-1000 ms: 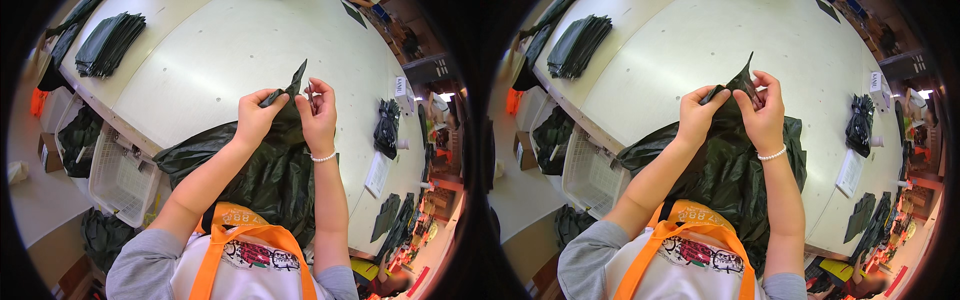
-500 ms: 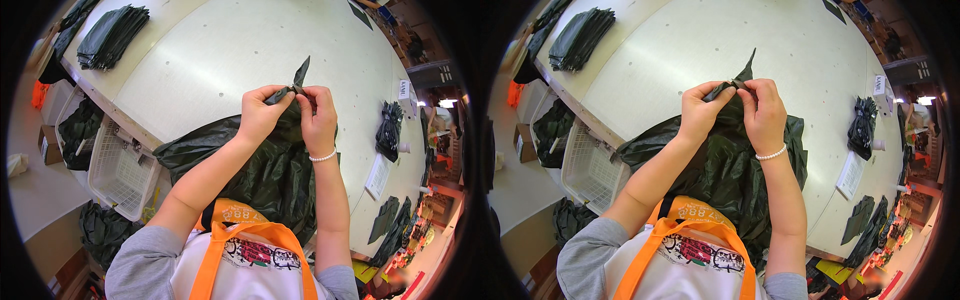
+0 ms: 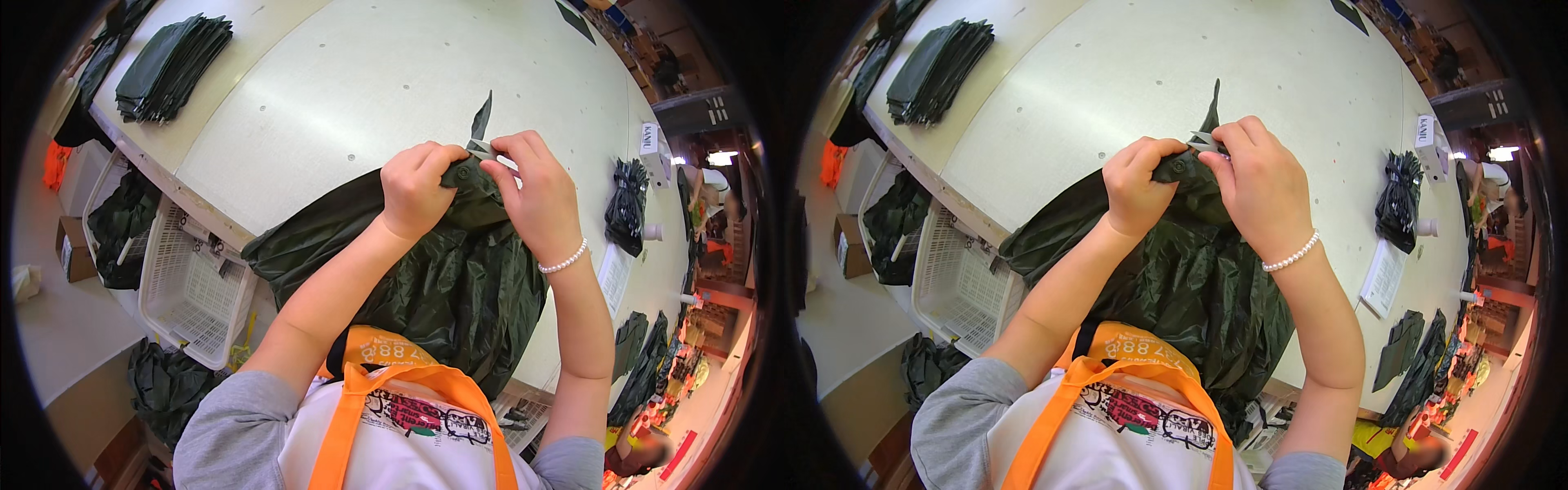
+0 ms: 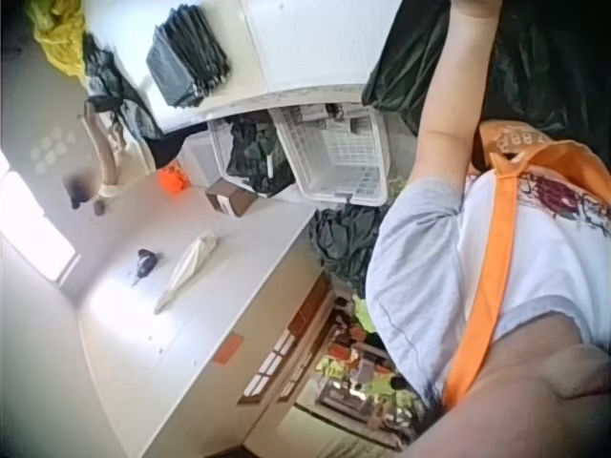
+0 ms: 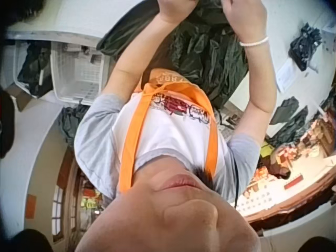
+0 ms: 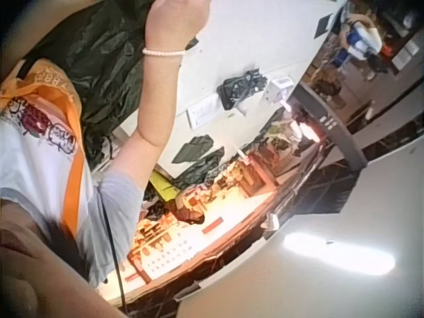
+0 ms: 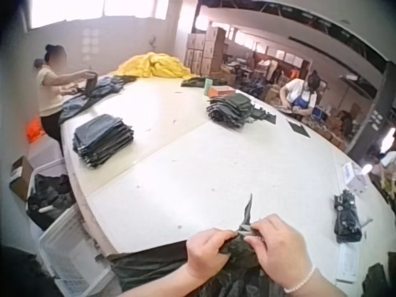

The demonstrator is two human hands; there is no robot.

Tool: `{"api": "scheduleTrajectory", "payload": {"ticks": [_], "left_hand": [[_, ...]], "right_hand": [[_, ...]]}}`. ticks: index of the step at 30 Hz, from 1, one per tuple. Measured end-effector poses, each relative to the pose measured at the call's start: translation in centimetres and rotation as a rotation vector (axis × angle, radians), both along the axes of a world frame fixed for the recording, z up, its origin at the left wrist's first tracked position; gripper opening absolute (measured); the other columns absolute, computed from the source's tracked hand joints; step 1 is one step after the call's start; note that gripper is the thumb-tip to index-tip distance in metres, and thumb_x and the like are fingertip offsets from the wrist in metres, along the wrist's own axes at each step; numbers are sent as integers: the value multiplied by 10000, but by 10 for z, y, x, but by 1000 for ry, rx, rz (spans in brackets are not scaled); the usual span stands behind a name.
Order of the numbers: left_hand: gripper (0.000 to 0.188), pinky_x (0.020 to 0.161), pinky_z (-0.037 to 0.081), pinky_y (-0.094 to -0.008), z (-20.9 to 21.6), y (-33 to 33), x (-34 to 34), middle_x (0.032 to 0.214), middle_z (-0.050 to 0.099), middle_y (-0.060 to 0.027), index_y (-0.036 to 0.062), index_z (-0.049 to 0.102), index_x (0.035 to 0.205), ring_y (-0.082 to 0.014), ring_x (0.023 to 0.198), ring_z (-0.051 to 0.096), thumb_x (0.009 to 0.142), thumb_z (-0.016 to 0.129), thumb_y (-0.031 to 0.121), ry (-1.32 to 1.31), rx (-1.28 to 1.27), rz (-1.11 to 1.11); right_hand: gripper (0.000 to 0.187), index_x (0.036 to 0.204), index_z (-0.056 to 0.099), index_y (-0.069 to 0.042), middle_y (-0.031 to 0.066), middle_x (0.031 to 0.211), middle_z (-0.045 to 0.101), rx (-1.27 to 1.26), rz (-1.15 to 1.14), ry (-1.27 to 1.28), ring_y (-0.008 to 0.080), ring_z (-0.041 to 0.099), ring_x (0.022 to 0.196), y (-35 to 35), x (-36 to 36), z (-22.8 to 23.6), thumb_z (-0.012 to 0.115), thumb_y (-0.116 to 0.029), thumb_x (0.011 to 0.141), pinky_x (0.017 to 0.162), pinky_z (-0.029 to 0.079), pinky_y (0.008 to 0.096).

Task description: The person folds a dark green raincoat on a white table. They smooth the fabric, fold the sleeves inward, fold the body in half, and then fold it into a compact rectangle.

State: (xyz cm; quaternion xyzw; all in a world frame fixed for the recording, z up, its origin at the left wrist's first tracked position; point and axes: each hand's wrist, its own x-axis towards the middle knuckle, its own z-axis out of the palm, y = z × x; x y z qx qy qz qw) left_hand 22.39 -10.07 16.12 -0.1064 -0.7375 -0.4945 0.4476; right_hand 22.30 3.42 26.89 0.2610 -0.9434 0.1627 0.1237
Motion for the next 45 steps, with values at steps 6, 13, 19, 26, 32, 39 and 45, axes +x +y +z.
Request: {"api": "scheduleTrajectory", "payload": {"ticks": [6,13,19,26,32,39,45], "left_hand": [[264,498,419,-331,-3,-3,0,652,559,-39,97,621,794,-238,578,557,558,658,-14,50,-79,3],[282,513,435,-326,-1,-2,0,661,576,-47,105,635,790,-240,590,574,544,646,-33,29,-71,-14],[396,872,410,-425,-15,-19,-33,1001,635,-102,81,610,1033,-307,976,573,677,774,139,-399,-259,182],[571,978,351,-450,-42,41,-53,1225,532,-150,37,497,1232,-340,1156,470,742,741,198,-369,-581,-53],[577,1010,359,-442,-61,173,-60,1277,510,-173,33,495,1250,-355,1207,451,752,725,211,-420,-818,-520],[770,936,424,-393,-112,289,-104,1212,545,-181,29,473,1303,-306,1117,528,665,811,297,-699,-760,-968],[285,648,418,-252,-72,303,-103,766,539,2,21,662,865,-101,740,514,663,824,139,-1090,-522,-1176]], "right_hand": [[155,823,574,-48,79,788,551,233,-9,-13,267,593,713,-12,2,20,670,-168,813,607,481,366],[165,865,589,-23,93,826,589,1,-79,-115,272,606,735,4,1,14,665,-164,828,639,493,355],[273,904,650,23,118,763,654,-396,-663,-109,226,604,667,186,-19,-68,704,-232,821,635,475,321],[265,966,712,-40,154,937,699,-269,-1070,-427,270,666,910,358,42,-257,672,-253,813,831,499,333],[223,961,675,6,85,850,667,-752,-769,-679,148,616,807,329,19,-288,698,-130,787,755,485,271],[100,920,591,-14,-27,731,531,-1113,-524,-761,75,464,622,333,23,-242,595,-109,888,594,411,235],[98,893,613,7,-21,787,601,-1237,-523,-567,38,455,611,340,41,-196,640,-78,852,564,397,211]]}}
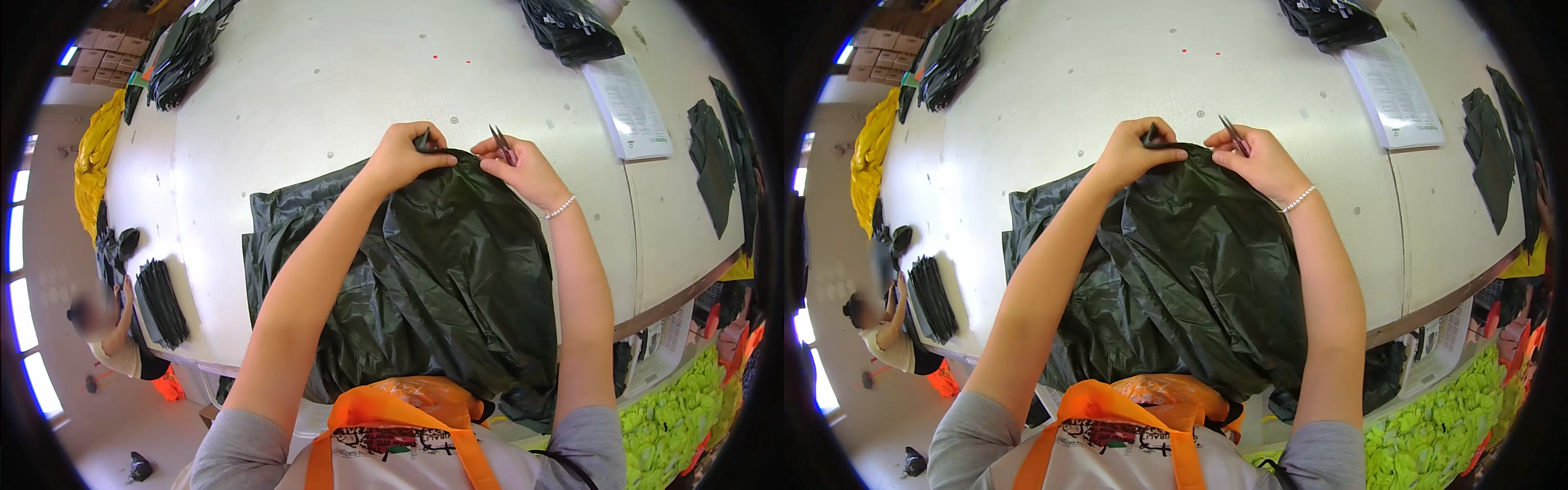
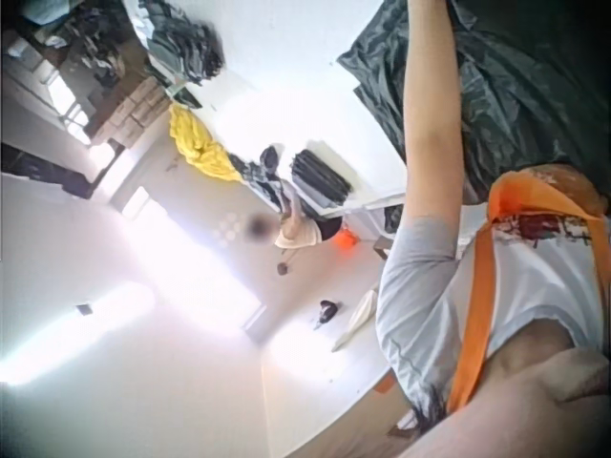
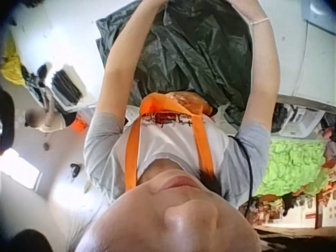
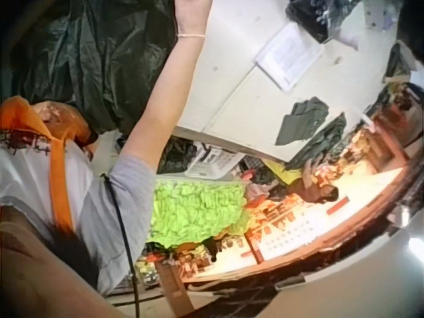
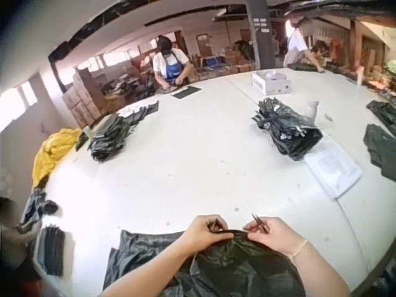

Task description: The person folds a dark green raincoat on a white table. They smooth the fabric, fold the sleeves inward, fold the body in half, and then fold it into a compact rectangle.

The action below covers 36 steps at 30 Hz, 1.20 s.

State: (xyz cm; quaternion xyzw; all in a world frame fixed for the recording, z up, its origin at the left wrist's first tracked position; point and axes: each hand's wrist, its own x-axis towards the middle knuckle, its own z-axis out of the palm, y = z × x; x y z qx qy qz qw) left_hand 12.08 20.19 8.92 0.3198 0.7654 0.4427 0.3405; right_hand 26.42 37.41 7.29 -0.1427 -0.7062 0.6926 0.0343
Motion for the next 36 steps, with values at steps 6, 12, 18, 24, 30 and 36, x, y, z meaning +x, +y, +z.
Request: {"api": "scheduleTrajectory", "payload": {"ticks": [6,12,18,24,30,36], "left_hand": [[270,688,437,-319,3,-25,26,822,597,-52,70,618,783,-224,769,554,631,838,109,766,344,6],[520,844,445,-328,4,-81,48,1064,578,-97,27,531,1154,-218,937,556,717,791,138,698,142,469],[526,645,471,-278,-52,-163,116,805,653,-99,-33,539,1099,-156,696,595,797,740,349,-54,-163,771],[1008,950,437,-369,-65,-124,149,1196,558,-278,-144,417,1218,-350,1139,551,600,818,544,-72,-351,649],[410,831,473,-332,-42,-115,172,1024,644,-147,-59,574,1087,-237,935,607,709,431,-122,-395,229,818],[417,765,501,-288,139,-182,271,936,680,-96,-44,621,1043,-168,843,635,676,433,-109,-534,297,437]], "right_hand": [[203,965,620,-26,44,802,598,454,-61,12,106,532,678,-11,22,29,693,-64,779,643,448,228],[199,1022,547,12,178,980,584,1003,-549,-196,316,560,978,116,91,-89,553,-29,828,864,452,386],[298,1112,618,-5,208,1053,604,1390,-709,-490,357,558,994,218,187,-141,594,-164,861,895,443,427],[621,1252,474,88,255,1195,545,772,70,-247,365,529,1080,-35,150,-46,680,-309,821,951,406,443],[512,1243,508,59,239,1125,597,283,247,74,367,578,996,-154,165,-40,606,-302,893,895,455,391],[214,1104,602,-15,99,1150,621,562,61,390,215,576,1059,-102,152,-82,538,-112,924,911,456,342]]}}
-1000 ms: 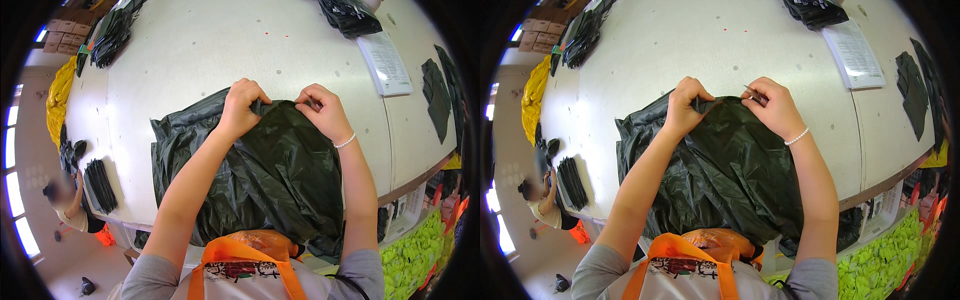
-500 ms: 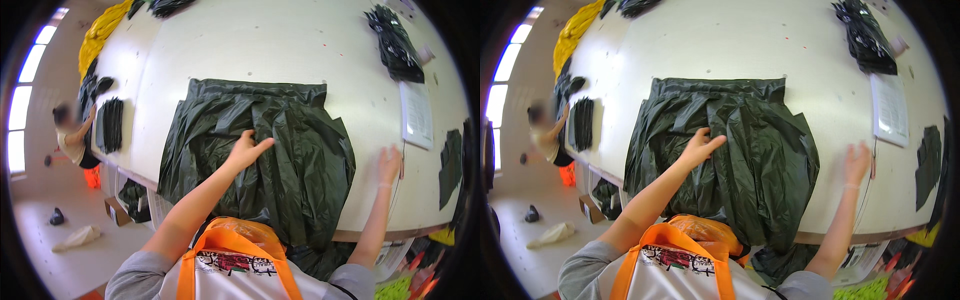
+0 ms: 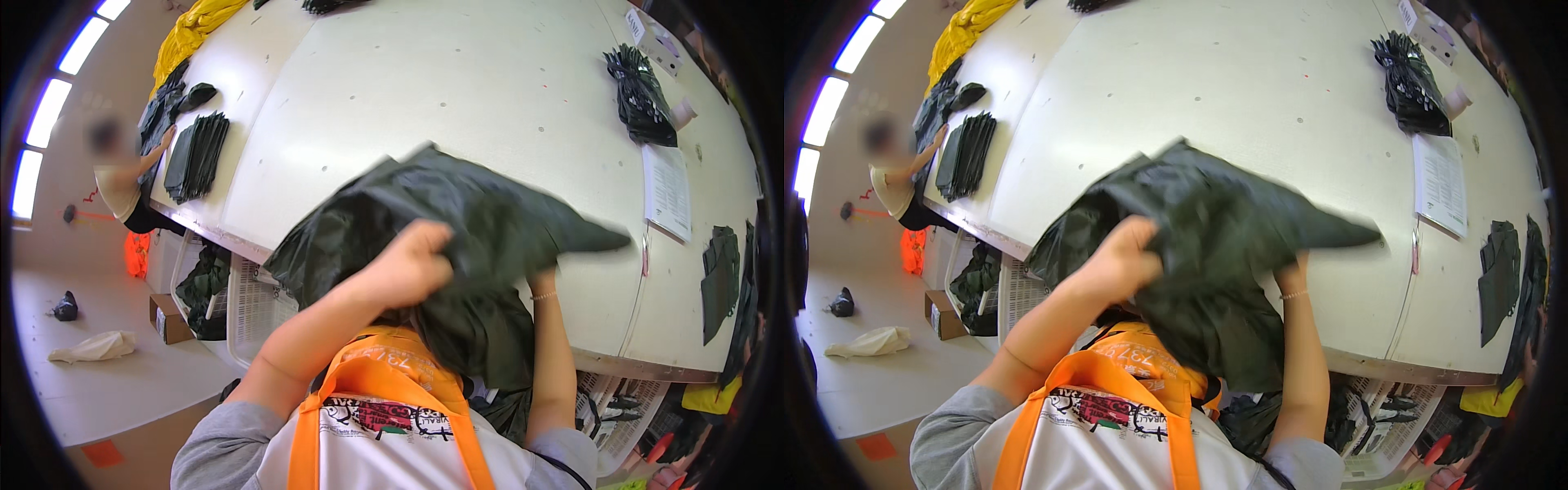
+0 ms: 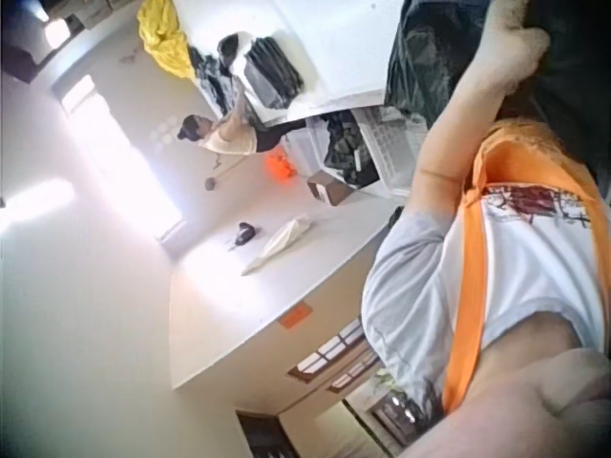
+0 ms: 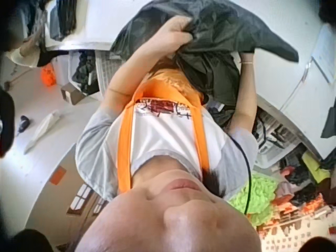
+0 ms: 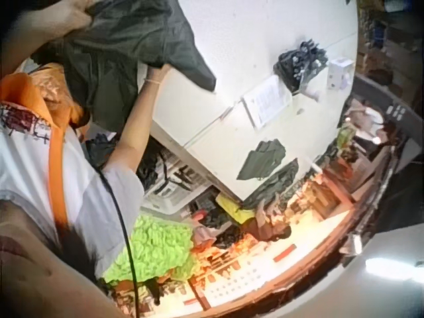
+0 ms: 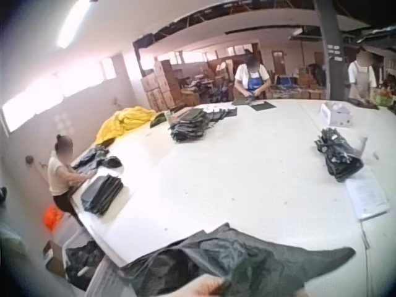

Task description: The person folds a dark green raincoat on a white table. They smooth the fabric, fold the sleeves inward, fold the body in half, and then fold it into a compact rectangle.

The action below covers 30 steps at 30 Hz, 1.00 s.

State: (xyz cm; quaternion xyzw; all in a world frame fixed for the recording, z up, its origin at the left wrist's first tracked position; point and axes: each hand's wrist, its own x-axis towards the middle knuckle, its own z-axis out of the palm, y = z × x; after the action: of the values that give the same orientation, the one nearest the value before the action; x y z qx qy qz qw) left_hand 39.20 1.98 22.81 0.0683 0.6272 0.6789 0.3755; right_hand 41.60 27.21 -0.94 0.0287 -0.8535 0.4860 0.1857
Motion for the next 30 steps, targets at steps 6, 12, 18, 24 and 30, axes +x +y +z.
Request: {"api": "scheduleTrajectory", "payload": {"ticks": [6,12,18,24,30], "left_hand": [[122,503,406,-366,63,-71,78,636,536,-175,-53,521,780,-337,563,537,675,461,-66,211,552,-789],[606,618,473,-369,72,-152,114,760,610,-200,-77,520,890,-372,727,620,576,851,322,421,713,-593],[689,514,430,-328,45,-176,158,690,548,-94,-15,454,907,-267,613,596,560,833,445,1201,91,-840],[735,550,454,-312,96,-193,155,696,588,-64,21,459,869,-219,639,625,521,812,565,1530,-132,-559],[658,595,537,-379,173,-199,56,674,655,-132,1,644,902,-317,652,665,553,782,541,1815,-440,72]], "right_hand": [[134,1008,600,-65,141,1143,598,-28,223,166,256,587,1042,-113,11,97,552,-119,895,1023,385,360],[122,946,585,-48,25,944,604,-498,-255,-469,72,527,859,-39,196,116,480,-4,903,814,426,229],[202,1019,545,-24,7,897,540,573,-628,-552,100,513,850,-56,413,387,477,50,843,798,418,222],[271,1147,575,-22,59,1054,586,675,-581,-845,154,543,994,-108,415,515,450,-69,911,890,423,286],[292,1169,579,-14,109,1137,593,238,-322,-345,242,557,1040,-159,277,593,525,-126,904,932,434,376]]}}
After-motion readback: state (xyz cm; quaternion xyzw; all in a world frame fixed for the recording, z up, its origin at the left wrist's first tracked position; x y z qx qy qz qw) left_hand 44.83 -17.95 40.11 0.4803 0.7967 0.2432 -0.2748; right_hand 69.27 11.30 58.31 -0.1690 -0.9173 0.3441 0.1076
